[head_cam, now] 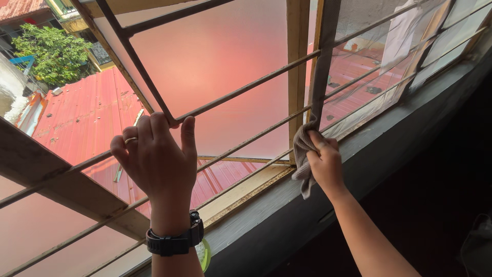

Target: The person cleans a window using a spray bottle and a cloth. They spray the cleaning solution onto the glass and wipe it with the cloth, working across multiple panes of the window.

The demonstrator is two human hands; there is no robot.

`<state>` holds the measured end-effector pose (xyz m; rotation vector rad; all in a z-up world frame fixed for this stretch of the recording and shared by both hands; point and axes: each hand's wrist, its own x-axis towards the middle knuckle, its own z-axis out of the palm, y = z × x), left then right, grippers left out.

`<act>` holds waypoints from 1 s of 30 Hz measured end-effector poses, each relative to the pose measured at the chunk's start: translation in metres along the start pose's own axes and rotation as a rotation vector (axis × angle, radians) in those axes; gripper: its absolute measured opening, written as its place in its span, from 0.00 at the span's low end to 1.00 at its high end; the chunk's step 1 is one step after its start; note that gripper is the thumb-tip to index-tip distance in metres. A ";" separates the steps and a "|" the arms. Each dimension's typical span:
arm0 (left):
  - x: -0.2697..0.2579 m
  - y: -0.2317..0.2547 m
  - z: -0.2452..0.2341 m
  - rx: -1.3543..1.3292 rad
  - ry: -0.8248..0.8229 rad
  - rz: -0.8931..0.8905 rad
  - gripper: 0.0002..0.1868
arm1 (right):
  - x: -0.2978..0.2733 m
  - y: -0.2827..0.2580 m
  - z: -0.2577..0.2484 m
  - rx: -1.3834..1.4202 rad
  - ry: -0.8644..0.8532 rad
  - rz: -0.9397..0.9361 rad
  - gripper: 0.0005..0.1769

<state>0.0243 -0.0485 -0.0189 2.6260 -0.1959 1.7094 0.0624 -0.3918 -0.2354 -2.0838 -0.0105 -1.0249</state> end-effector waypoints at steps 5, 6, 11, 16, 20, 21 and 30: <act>0.001 0.003 0.000 -0.026 -0.011 -0.014 0.22 | 0.025 0.005 0.035 -0.266 -0.060 -0.151 0.36; 0.003 0.002 0.000 -0.039 -0.001 -0.013 0.22 | 0.026 0.004 0.032 -0.293 -0.082 -0.150 0.37; 0.004 0.008 -0.006 -0.042 -0.003 -0.030 0.20 | 0.006 -0.022 -0.008 -0.306 -0.251 -0.285 0.30; 0.005 0.007 -0.004 -0.047 0.027 -0.028 0.20 | 0.014 -0.073 0.030 -0.475 0.006 -0.686 0.27; 0.005 0.006 -0.005 -0.042 -0.004 -0.026 0.20 | 0.057 -0.087 0.098 -0.407 0.102 -0.547 0.29; 0.006 0.005 -0.005 -0.033 -0.007 -0.025 0.19 | 0.063 -0.089 0.115 -0.293 0.117 -0.504 0.29; 0.002 0.006 -0.002 0.001 -0.005 -0.021 0.19 | 0.061 -0.092 0.236 -0.662 -0.194 -0.937 0.31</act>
